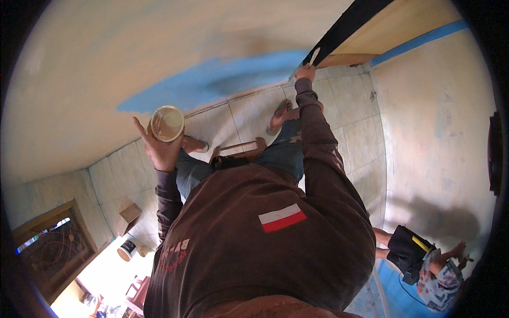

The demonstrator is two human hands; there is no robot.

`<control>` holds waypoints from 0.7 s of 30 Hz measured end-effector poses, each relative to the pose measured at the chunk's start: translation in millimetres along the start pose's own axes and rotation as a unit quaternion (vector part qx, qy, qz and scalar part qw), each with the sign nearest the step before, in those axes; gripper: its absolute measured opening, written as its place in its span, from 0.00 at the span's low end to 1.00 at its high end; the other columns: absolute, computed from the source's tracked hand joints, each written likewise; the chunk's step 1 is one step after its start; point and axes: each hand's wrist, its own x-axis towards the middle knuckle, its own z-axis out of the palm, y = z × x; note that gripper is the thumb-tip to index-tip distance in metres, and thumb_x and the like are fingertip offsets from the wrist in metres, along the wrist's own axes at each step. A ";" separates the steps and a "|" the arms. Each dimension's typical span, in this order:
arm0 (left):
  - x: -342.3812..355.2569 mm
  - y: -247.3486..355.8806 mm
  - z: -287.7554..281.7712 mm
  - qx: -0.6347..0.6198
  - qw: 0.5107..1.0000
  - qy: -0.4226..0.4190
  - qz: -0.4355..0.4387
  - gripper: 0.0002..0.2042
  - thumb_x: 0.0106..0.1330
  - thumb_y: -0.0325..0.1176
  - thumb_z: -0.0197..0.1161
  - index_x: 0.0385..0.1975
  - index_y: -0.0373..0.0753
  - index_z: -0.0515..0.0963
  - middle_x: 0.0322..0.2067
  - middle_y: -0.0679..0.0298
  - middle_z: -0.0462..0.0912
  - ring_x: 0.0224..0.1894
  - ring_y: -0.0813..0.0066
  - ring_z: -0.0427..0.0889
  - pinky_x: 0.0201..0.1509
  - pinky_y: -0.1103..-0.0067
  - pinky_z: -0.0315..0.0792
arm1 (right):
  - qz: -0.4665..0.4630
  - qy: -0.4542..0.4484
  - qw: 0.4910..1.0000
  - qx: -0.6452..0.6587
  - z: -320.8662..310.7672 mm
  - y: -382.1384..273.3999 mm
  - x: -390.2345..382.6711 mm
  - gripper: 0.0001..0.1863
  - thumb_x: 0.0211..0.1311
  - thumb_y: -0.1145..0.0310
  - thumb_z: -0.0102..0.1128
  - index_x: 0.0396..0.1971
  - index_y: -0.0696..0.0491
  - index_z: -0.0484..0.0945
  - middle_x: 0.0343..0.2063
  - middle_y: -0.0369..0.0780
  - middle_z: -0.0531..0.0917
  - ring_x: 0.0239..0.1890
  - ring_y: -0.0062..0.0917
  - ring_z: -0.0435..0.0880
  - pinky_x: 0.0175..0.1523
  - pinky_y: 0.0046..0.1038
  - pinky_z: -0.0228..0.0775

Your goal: The person paints a ceiling using a paintbrush and a small container of beige paint. They repeatedly dip the brush into the container and apply paint to the ceiling surface, working on a section near a doorway.

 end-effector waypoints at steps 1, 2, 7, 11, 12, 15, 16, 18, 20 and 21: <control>-0.2 3.2 -2.6 0.007 1.000 0.003 -0.005 0.66 0.46 0.43 0.82 0.76 0.39 0.33 0.52 0.50 0.82 0.52 0.54 0.84 0.54 0.66 0.78 | 0.009 -0.025 1.000 0.009 1.5 -7.4 -3.6 0.18 0.71 0.61 0.50 0.37 0.65 0.75 0.31 0.59 0.82 0.37 0.58 0.81 0.43 0.50 0.72; 0.3 5.8 -3.8 0.012 1.000 0.006 -0.009 0.66 0.46 0.43 0.82 0.76 0.40 0.33 0.52 0.50 0.82 0.53 0.54 0.84 0.54 0.66 0.78 | -0.043 -0.024 0.998 -0.031 8.2 -14.0 -15.0 0.18 0.72 0.61 0.48 0.39 0.65 0.75 0.32 0.58 0.82 0.35 0.56 0.81 0.41 0.49 0.72; 3.0 14.5 -6.2 -0.034 0.999 -0.006 -0.026 0.66 0.46 0.42 0.83 0.76 0.39 0.34 0.54 0.47 0.79 0.56 0.55 0.81 0.59 0.65 0.77 | -0.121 -0.021 0.992 -0.030 47.8 -39.3 -102.9 0.17 0.75 0.60 0.45 0.41 0.61 0.75 0.32 0.55 0.81 0.32 0.56 0.78 0.38 0.50 0.69; 4.4 13.8 -8.5 -0.033 0.999 -0.009 -0.013 0.66 0.46 0.41 0.84 0.76 0.38 0.34 0.55 0.44 0.78 0.58 0.55 0.80 0.60 0.65 0.77 | -0.056 -0.129 0.990 0.021 47.9 -96.8 -207.6 0.15 0.75 0.62 0.45 0.45 0.60 0.72 0.32 0.56 0.80 0.37 0.57 0.79 0.41 0.51 0.70; 4.4 14.0 -8.3 -0.038 0.999 -0.008 -0.009 0.66 0.46 0.40 0.84 0.76 0.38 0.35 0.55 0.44 0.78 0.58 0.55 0.80 0.60 0.65 0.77 | -0.039 -0.174 0.984 0.018 45.1 -107.5 -227.3 0.16 0.75 0.63 0.45 0.48 0.61 0.70 0.34 0.59 0.81 0.40 0.58 0.80 0.44 0.52 0.71; 6.4 15.7 -6.9 -0.052 0.999 -0.010 -0.003 0.66 0.45 0.40 0.84 0.76 0.39 0.35 0.55 0.44 0.78 0.57 0.55 0.80 0.59 0.65 0.77 | -0.076 -0.189 0.979 0.027 56.1 -112.3 -274.6 0.15 0.75 0.62 0.43 0.48 0.59 0.70 0.36 0.59 0.81 0.41 0.59 0.80 0.44 0.54 0.71; 6.4 16.7 -6.5 -0.053 0.999 -0.008 -0.005 0.66 0.45 0.39 0.84 0.76 0.39 0.35 0.55 0.44 0.78 0.57 0.55 0.80 0.59 0.65 0.77 | -0.076 -0.224 0.971 0.022 55.3 -117.0 -287.4 0.16 0.75 0.62 0.43 0.48 0.59 0.70 0.36 0.58 0.81 0.41 0.60 0.80 0.44 0.54 0.71; 6.6 17.6 -5.9 -0.054 0.998 -0.006 -0.007 0.66 0.45 0.39 0.84 0.76 0.39 0.35 0.55 0.44 0.78 0.57 0.55 0.80 0.59 0.65 0.77 | -0.093 -0.268 0.958 0.033 50.2 -122.4 -311.7 0.16 0.76 0.61 0.43 0.48 0.59 0.71 0.34 0.57 0.80 0.38 0.58 0.79 0.42 0.52 0.70; 5.3 17.5 -5.4 -0.053 0.999 -0.004 -0.008 0.66 0.45 0.38 0.84 0.76 0.39 0.35 0.55 0.44 0.78 0.57 0.56 0.80 0.59 0.66 0.77 | -0.129 -0.290 0.946 0.062 44.0 -119.3 -331.2 0.17 0.77 0.59 0.44 0.46 0.58 0.72 0.28 0.54 0.79 0.32 0.54 0.78 0.37 0.49 0.68; 5.2 17.6 -5.4 -0.053 0.998 -0.008 -0.014 0.66 0.45 0.38 0.84 0.76 0.39 0.35 0.55 0.45 0.78 0.58 0.56 0.80 0.60 0.66 0.77 | -0.120 -0.303 0.943 0.060 42.4 -113.4 -334.6 0.17 0.76 0.59 0.44 0.44 0.58 0.74 0.28 0.52 0.79 0.32 0.52 0.79 0.37 0.47 0.69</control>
